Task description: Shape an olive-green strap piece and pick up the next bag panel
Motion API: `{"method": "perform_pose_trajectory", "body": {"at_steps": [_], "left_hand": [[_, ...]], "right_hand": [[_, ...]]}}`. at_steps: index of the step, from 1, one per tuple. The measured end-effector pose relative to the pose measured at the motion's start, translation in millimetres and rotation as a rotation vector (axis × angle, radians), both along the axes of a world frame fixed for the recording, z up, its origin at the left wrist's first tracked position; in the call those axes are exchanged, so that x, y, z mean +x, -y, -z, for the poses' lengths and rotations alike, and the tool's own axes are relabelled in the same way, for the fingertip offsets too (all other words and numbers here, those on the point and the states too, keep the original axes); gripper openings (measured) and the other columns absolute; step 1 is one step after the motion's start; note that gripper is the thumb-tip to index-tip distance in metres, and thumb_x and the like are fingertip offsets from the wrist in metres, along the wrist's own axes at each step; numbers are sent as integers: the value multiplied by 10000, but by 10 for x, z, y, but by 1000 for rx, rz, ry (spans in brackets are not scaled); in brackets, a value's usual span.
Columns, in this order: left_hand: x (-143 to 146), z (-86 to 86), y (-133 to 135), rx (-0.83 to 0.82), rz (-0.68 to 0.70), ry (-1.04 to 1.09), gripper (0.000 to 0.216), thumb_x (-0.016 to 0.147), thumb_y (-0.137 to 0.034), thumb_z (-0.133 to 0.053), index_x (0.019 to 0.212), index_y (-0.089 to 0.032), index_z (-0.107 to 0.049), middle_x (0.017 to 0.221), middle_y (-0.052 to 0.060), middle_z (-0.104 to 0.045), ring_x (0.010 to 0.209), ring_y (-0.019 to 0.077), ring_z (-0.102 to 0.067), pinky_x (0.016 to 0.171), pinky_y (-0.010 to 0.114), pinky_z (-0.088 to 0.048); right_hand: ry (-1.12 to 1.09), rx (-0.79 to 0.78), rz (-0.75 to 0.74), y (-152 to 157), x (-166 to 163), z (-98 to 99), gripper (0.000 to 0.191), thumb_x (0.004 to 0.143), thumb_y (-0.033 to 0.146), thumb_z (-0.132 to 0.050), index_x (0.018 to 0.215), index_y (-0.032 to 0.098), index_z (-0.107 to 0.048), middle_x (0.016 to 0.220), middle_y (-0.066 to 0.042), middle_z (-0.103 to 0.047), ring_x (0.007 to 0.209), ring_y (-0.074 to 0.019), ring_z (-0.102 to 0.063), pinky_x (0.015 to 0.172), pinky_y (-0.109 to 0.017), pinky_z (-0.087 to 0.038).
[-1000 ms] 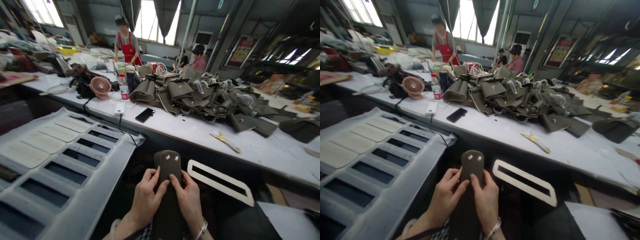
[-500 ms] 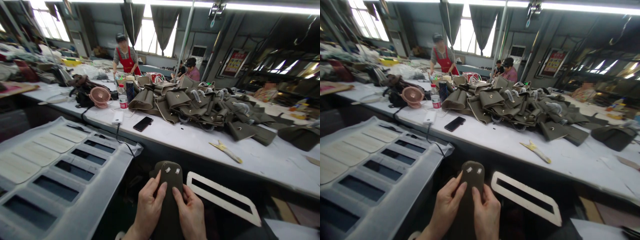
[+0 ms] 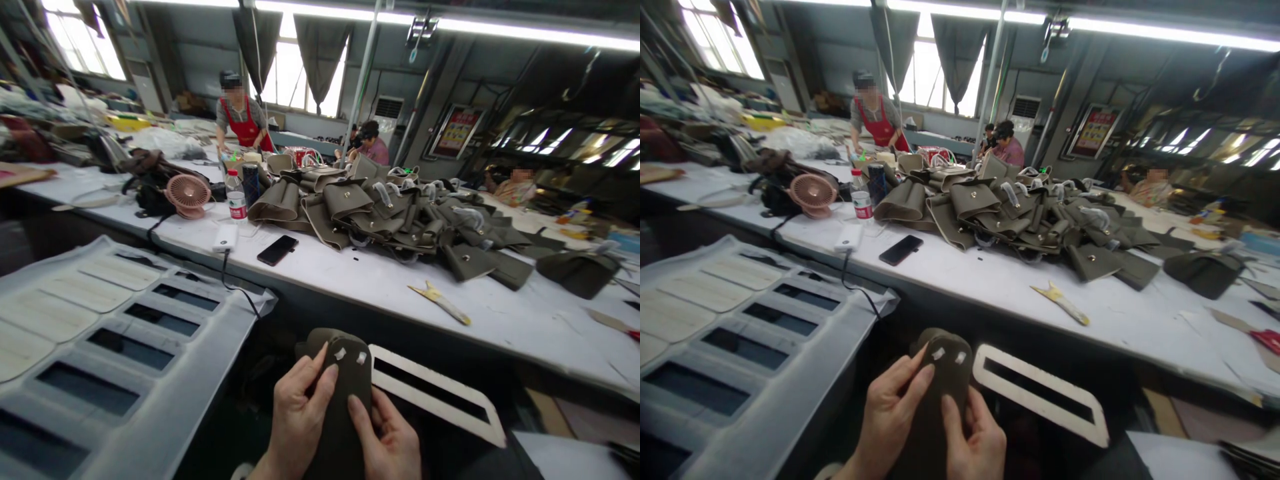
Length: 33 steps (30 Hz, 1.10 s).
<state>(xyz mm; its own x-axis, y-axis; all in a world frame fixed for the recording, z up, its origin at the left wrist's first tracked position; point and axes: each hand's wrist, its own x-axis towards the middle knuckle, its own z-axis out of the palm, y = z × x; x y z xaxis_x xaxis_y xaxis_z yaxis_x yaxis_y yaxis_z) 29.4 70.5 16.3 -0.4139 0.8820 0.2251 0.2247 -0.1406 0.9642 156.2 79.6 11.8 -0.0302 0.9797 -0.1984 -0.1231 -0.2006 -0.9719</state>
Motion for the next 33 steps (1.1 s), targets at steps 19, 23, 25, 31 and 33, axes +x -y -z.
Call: {"method": "perform_pose_trajectory", "body": {"at_steps": [19,23,25,31,33], "left_hand": [[-268,-346,-244,-122,254,475,236,814,-336,-680,972,-185,-768,954,70,-742,774,152,-662,688,212,-516],[-359,-422,-260,-261,294,449,336,746,-375,-715,989,-156,-787,586,12,-657,426,52,-426,417,162,-325],[-378,-433,-271,-276,314,468,330,724,-371,-730,968,-159,-795,603,15,-661,443,48,-417,426,160,-313],[-363,-490,-308,-311,346,498,312,725,-346,-738,968,-159,-795,652,23,-705,497,62,-458,477,172,-341],[-350,-510,-311,-302,364,503,298,745,-335,-724,978,-160,-791,744,42,-750,558,89,-538,531,186,-403]], "right_hand": [[541,416,-390,-542,226,-399,454,932,499,-535,1349,318,-532,1320,-7,-644,1188,-188,-618,1034,-270,-492],[562,507,-423,-552,240,-350,399,939,431,-556,1322,325,-529,1264,16,-678,1187,-155,-620,955,-177,-513],[536,539,-436,-558,260,-331,389,943,410,-554,1322,327,-521,1235,18,-692,1174,-145,-628,934,-156,-516],[473,589,-439,-582,297,-302,416,936,353,-572,1345,314,-505,1300,2,-657,1167,-149,-633,1005,-180,-486],[444,559,-420,-568,286,-303,420,927,363,-578,1337,294,-521,1309,-14,-651,1185,-173,-623,1018,-214,-488]]}}
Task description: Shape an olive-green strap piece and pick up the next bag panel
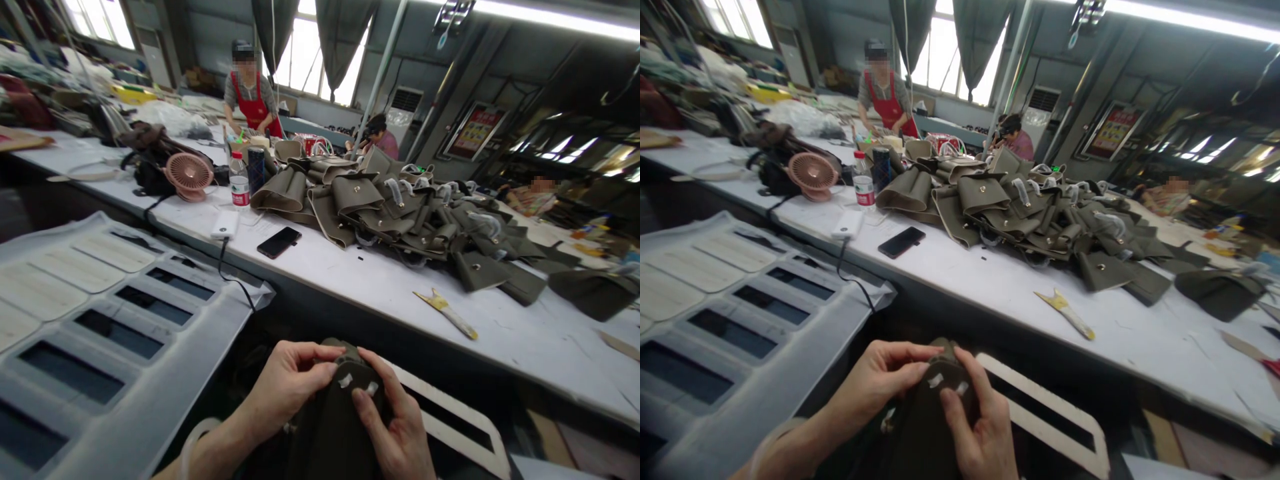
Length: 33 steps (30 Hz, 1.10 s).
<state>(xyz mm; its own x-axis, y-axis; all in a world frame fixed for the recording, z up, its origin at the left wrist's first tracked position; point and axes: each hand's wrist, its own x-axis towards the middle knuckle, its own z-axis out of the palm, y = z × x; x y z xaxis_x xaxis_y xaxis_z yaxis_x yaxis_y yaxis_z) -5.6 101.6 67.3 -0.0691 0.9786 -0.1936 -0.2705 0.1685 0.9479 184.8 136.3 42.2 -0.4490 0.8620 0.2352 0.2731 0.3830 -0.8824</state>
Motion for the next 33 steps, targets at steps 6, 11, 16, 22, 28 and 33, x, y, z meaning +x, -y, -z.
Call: {"method": "perform_pose_trajectory", "body": {"at_steps": [6,11,16,22,28,33], "left_hand": [[104,41,21,4,-94,-83,219,751,-256,-662,900,-150,-782,851,63,-782,740,169,-663,663,229,-478],[159,80,1,-33,-110,-85,209,743,-231,-623,859,-141,-772,768,46,-762,657,139,-618,603,215,-439],[79,10,-55,-35,20,-22,266,748,-342,-711,905,-139,-784,869,89,-779,741,175,-657,681,247,-474],[-1,-108,-132,-71,97,-55,272,712,-307,-728,907,-126,-785,783,68,-760,637,119,-596,615,208,-425],[-22,-211,-145,-84,146,-130,223,722,-273,-690,863,-133,-792,631,12,-699,523,75,-486,523,184,-357],[2,-197,-115,-88,151,-144,247,709,-294,-677,857,-119,-769,724,52,-726,602,126,-563,567,220,-387]], "right_hand": [[-37,-46,113,88,-63,10,387,909,400,-587,1273,268,-587,1244,-30,-682,1154,-220,-632,979,-284,-509],[-58,-13,153,99,-51,29,361,892,387,-620,1242,298,-613,1192,-7,-708,1090,-207,-666,926,-250,-527],[-55,-5,185,87,14,15,371,886,419,-618,1242,318,-611,1240,6,-690,1155,-219,-637,956,-256,-516],[-30,-33,183,88,74,45,411,873,449,-632,1264,327,-606,1269,10,-670,1179,-212,-614,1021,-255,-467],[5,-37,207,117,81,64,450,845,496,-652,1261,327,-625,1255,-12,-679,1170,-262,-613,1071,-353,-450],[16,-42,230,161,62,41,464,835,520,-657,1260,335,-629,1222,-21,-695,1124,-270,-639,1041,-372,-480]]}}
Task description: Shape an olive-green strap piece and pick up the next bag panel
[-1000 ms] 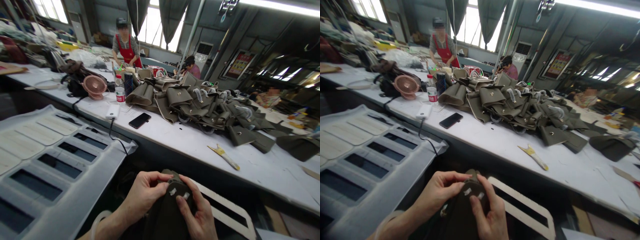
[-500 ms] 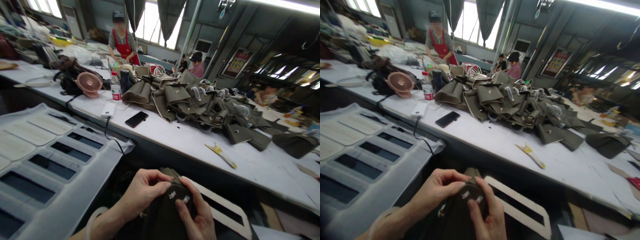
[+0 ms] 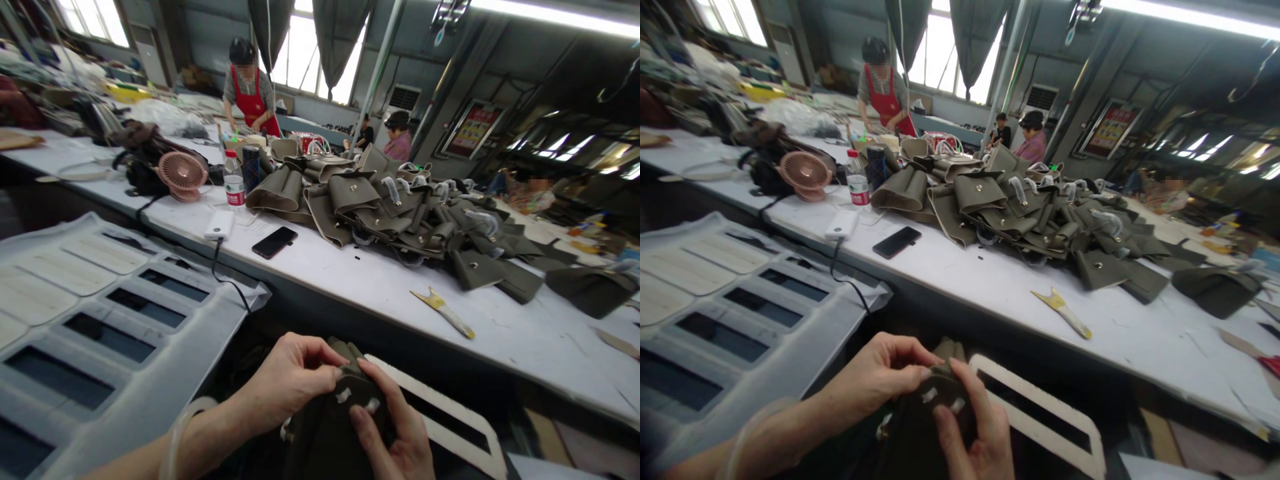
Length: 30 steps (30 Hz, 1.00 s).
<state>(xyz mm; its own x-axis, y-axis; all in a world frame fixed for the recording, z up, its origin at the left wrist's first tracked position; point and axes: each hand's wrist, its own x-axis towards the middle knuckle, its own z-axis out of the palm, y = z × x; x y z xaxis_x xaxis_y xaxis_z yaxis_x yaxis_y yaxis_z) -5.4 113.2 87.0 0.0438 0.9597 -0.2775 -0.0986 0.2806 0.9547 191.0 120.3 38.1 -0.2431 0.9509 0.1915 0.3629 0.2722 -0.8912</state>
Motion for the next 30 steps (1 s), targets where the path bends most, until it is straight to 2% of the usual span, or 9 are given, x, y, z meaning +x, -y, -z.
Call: {"method": "perform_pose_trajectory", "body": {"at_steps": [3,7,14,17,21,23,25,27,30], "left_hand": [[25,19,22,23,-16,-71,240,701,-295,-651,825,-115,-750,719,58,-716,607,144,-564,566,240,-392],[33,29,28,67,-30,-136,203,685,-255,-600,766,-123,-732,667,29,-675,593,128,-523,539,225,-364],[-13,-68,-16,-35,54,23,245,671,-286,-666,818,-109,-750,627,7,-651,551,99,-500,526,199,-366],[8,-81,-8,-29,11,-12,208,632,-259,-660,757,-109,-731,613,11,-652,552,109,-507,527,210,-365],[39,3,17,39,-74,-113,173,664,-240,-616,725,-123,-728,627,18,-654,572,119,-502,531,225,-355],[33,74,29,79,-65,-67,209,732,-281,-633,809,-137,-764,717,40,-694,651,142,-558,594,238,-410],[18,152,40,164,-21,24,257,792,-329,-650,942,-172,-786,886,65,-725,829,187,-622,742,269,-469],[14,221,50,250,2,124,261,819,-332,-664,1011,-202,-784,1027,74,-722,995,219,-625,887,295,-465],[44,274,56,247,-26,226,224,814,-289,-687,992,-199,-788,1069,76,-738,1026,227,-642,926,299,-467]], "right_hand": [[19,21,13,32,-15,-21,456,827,521,-665,1250,356,-632,1189,-16,-708,1101,-266,-649,1033,-371,-484],[38,16,32,51,-14,-31,465,817,542,-664,1232,334,-646,1190,-31,-709,1095,-278,-652,940,-353,-532],[11,38,18,28,15,-38,469,820,533,-670,1229,304,-653,1190,-53,-707,1086,-294,-649,1030,-415,-490],[24,27,16,40,-6,-33,469,819,531,-670,1229,303,-651,1179,-53,-711,1076,-291,-654,979,-395,-522],[12,14,-21,22,-24,-30,426,852,489,-642,1232,297,-637,1191,-37,-706,1088,-262,-656,964,-349,-521],[-19,18,-41,-6,-18,-45,405,863,451,-642,1243,311,-623,1213,-16,-699,1122,-238,-646,983,-309,-508],[-59,27,-60,-35,-12,-72,378,881,422,-626,1247,330,-613,1243,6,-688,1161,-220,-631,975,-272,-509],[-87,38,-70,-52,-11,-98,352,892,408,-615,1238,342,-614,1261,22,-680,1186,-210,-621,976,-254,-511],[-98,45,-71,-57,-17,-112,342,891,397,-622,1227,335,-622,1260,20,-681,1185,-210,-625,1000,-264,-510]]}}
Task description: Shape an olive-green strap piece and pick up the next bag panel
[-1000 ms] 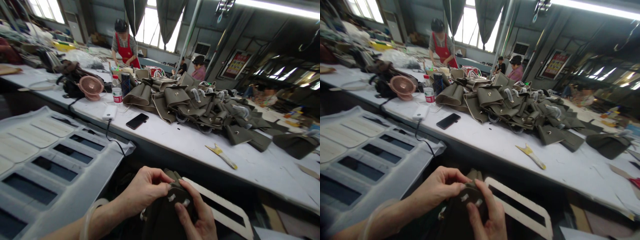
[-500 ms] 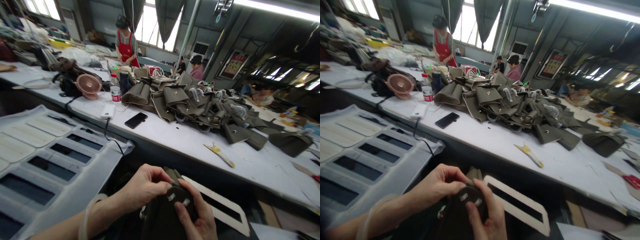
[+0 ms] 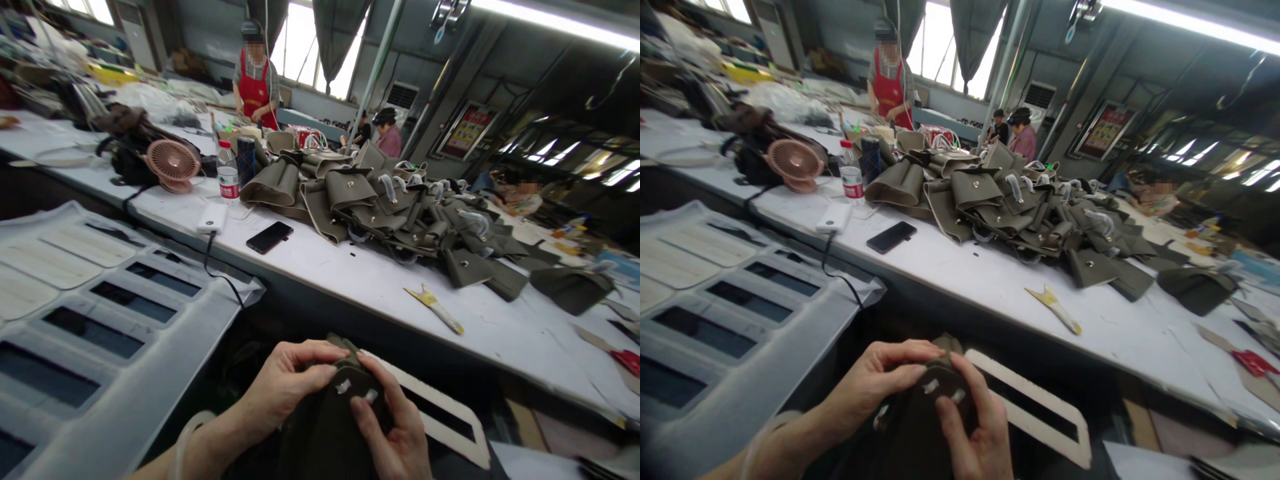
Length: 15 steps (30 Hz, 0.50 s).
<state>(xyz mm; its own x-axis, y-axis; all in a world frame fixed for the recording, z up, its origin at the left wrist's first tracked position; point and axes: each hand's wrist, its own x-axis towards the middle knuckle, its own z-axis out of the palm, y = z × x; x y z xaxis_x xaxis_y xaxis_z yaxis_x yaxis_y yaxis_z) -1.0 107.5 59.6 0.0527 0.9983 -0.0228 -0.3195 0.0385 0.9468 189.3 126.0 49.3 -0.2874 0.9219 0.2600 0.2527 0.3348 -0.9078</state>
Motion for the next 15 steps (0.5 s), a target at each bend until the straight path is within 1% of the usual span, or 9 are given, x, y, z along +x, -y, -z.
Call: {"method": "perform_pose_trajectory", "body": {"at_steps": [5,8,11,15], "left_hand": [[61,-17,-6,-58,-32,-6,209,784,-250,-710,966,-187,-793,1010,74,-776,958,225,-685,869,282,-505],[60,-24,-3,-73,-35,16,223,778,-265,-716,971,-183,-791,1038,76,-774,967,224,-688,862,272,-512],[64,-23,7,-83,-40,24,243,773,-269,-710,983,-174,-787,1056,83,-770,973,228,-689,863,273,-512],[126,-9,33,-121,-98,-65,235,762,-247,-673,945,-150,-784,896,81,-785,817,213,-690,755,286,-518]], "right_hand": [[20,3,13,4,21,37,364,893,400,-619,1249,327,-611,1274,11,-676,1186,-212,-626,984,-251,-518],[63,14,28,2,51,76,375,891,416,-624,1255,327,-610,1273,14,-676,1188,-201,-622,989,-233,-504],[92,58,13,5,60,102,387,891,407,-623,1267,315,-603,1275,-1,-673,1179,-213,-628,994,-259,-512],[92,120,-26,-1,33,72,374,906,359,-604,1279,340,-574,1223,10,-699,1106,-199,-669,937,-255,-551]]}}
